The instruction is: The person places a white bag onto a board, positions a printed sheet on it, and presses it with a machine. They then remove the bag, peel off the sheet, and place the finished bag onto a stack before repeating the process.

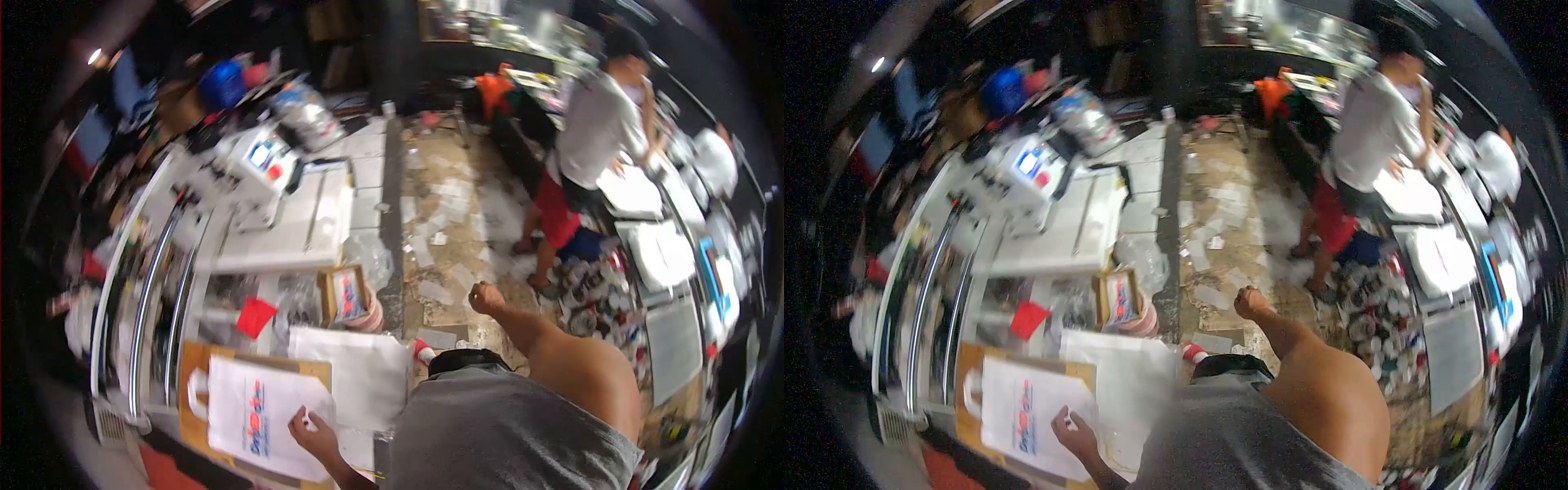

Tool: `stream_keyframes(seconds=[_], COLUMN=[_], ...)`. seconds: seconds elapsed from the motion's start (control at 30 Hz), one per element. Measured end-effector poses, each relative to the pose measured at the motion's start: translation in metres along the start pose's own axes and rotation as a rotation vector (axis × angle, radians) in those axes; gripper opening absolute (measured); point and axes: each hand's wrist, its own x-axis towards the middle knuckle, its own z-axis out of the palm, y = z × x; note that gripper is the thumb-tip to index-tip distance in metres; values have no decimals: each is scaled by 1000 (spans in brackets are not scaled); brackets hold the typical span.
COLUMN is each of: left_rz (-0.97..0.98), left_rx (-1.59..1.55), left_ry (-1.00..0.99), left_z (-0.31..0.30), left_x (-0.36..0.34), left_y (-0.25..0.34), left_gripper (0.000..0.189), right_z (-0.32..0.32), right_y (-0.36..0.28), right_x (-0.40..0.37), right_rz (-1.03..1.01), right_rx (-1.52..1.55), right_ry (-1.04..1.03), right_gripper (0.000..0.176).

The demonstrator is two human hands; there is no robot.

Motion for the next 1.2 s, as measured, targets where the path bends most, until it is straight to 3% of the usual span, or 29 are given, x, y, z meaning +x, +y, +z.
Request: stream_keyframes(seconds=[0.03,0.07,0.13,0.17,0.43,0.67,0.73,0.83,0.97,1.03,1.07,1.13,1.17,1.2], left_rz=[20,35,-26,17,145,127,65,45,19,-3,-60,-126,-118,-114], left_rx=[-4,-12,-40,-57,-53,-82,-86,-65,-53,-37,-36,-29,-29,-24], left_ry=[8,11,-32,-37,-103,-58,-46,-9,34,46,37,36,36,40], left_z=[2,5,6,10,26,23,18,13,9,5,3,2,3,2], left_x=[2,2,5,6,23,22,15,8,-2,-7,-9,-10,-11,-13], left_y=[-2,0,9,8,7,16,12,4,-1,2,5,10,11,11], left_gripper=[22,21,22,22,20,18,17,18,18,18,19,19,20,20], right_z=[6,4,-4,-9,-21,-6,-3,18,12,17,20,-1,38,34], right_y=[16,31,53,62,65,74,71,79,62,57,55,32,58,54], right_x=[-9,-23,-38,-44,-98,-90,-84,-60,-30,-15,-9,0,20,23], right_rz=[226,298,496,555,692,620,528,336,269,97,85,276,170,149], right_rx=[21,25,-5,28,152,99,41,-63,1,-110,-109,64,-66,-65], right_ry=[64,91,15,-121,-227,-243,-105,-106,-156,-121,-129,-150,-218,-228], right_gripper=[20,20,25,30,34,32,29,29,28,28,28,35,36,36])
